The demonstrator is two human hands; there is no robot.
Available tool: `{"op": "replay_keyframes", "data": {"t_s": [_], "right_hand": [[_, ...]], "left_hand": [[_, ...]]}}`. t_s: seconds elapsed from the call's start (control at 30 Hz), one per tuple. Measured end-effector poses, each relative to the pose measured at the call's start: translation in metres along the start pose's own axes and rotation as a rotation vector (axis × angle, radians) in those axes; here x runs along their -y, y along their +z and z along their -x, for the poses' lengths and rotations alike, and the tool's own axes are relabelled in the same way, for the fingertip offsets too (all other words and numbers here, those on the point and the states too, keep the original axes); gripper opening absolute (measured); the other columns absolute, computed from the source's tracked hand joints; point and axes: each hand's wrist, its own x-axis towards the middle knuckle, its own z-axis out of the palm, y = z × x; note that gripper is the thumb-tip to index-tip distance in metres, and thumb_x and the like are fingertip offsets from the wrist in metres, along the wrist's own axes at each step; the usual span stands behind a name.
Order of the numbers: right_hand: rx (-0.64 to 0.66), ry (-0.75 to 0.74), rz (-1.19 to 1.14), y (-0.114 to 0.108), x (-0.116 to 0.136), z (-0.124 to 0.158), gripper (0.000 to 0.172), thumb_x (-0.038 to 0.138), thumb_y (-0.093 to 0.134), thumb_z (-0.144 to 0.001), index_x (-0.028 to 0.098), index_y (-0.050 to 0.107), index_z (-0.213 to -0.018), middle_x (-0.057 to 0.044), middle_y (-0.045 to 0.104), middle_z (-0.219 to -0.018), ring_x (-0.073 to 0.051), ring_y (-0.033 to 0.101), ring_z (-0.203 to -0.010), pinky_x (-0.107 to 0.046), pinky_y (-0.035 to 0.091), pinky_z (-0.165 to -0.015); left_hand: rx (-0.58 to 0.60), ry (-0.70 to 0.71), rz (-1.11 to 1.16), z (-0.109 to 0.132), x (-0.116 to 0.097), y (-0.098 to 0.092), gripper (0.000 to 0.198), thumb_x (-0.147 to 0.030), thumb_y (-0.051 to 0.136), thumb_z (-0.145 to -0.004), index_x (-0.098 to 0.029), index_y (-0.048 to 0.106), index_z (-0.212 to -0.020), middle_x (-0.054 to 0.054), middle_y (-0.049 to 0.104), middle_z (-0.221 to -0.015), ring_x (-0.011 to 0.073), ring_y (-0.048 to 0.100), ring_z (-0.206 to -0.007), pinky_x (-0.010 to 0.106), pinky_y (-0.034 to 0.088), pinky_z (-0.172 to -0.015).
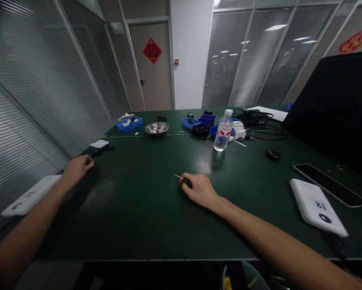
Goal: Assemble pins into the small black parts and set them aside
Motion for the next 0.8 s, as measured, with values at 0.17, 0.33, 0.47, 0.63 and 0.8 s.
{"op": "replay_keyframes", "data": {"t_s": [0.17, 0.33, 0.47, 0.63, 0.8], "right_hand": [[-0.012, -0.002, 0.016, 0.001, -0.001, -0.001, 0.024, 0.028, 0.053, -0.095, 0.022, 0.070, -0.110, -0.002, 0.071, -0.085, -0.016, 0.061, -0.069, -0.026, 0.042, -0.065], [0.005, 0.007, -0.001, -0.001, 0.002, -0.001, 0.025, 0.029, 0.052, -0.095, 0.021, 0.070, -0.111, -0.003, 0.071, -0.086, -0.016, 0.061, -0.069, -0.026, 0.042, -0.065], [0.004, 0.014, 0.000, -0.002, 0.004, -0.001, 0.025, 0.029, 0.053, -0.095, 0.021, 0.070, -0.110, -0.003, 0.071, -0.086, -0.016, 0.061, -0.068, -0.026, 0.043, -0.065], [-0.001, -0.002, -0.004, -0.002, 0.004, 0.000, 0.026, 0.029, 0.052, -0.095, 0.020, 0.070, -0.111, -0.003, 0.072, -0.086, -0.016, 0.061, -0.068, -0.026, 0.043, -0.065], [-0.001, -0.009, 0.000, -0.001, 0.002, -0.001, 0.025, 0.028, 0.053, -0.095, 0.021, 0.070, -0.111, -0.003, 0.072, -0.086, -0.015, 0.061, -0.067, -0.026, 0.042, -0.064]], "left_hand": [[0.003, 0.033, 0.077, -0.003, 0.002, 0.000, 0.041, -0.049, 0.048, -0.096, -0.014, 0.069, -0.102, 0.010, 0.068, -0.103, 0.0263, 0.062, -0.094, 0.034, 0.046, -0.082], [-0.016, 0.122, 0.135, -0.001, -0.012, 0.001, 0.038, -0.044, 0.049, -0.094, -0.019, 0.073, -0.107, 0.012, 0.070, -0.116, 0.0292, 0.064, -0.106, 0.037, 0.048, -0.092], [-0.033, 0.097, 0.124, 0.003, -0.023, -0.003, 0.036, -0.043, 0.049, -0.093, -0.018, 0.073, -0.103, 0.013, 0.071, -0.113, 0.0311, 0.065, -0.104, 0.040, 0.049, -0.092], [-0.016, 0.121, 0.129, 0.005, -0.031, -0.009, 0.035, -0.039, 0.047, -0.094, -0.017, 0.072, -0.103, 0.014, 0.069, -0.115, 0.0311, 0.063, -0.110, 0.040, 0.048, -0.098], [-0.015, 0.173, 0.078, 0.004, -0.035, -0.011, 0.037, -0.037, 0.044, -0.094, -0.017, 0.071, -0.108, 0.015, 0.068, -0.114, 0.0318, 0.063, -0.109, 0.040, 0.046, -0.098]]}}
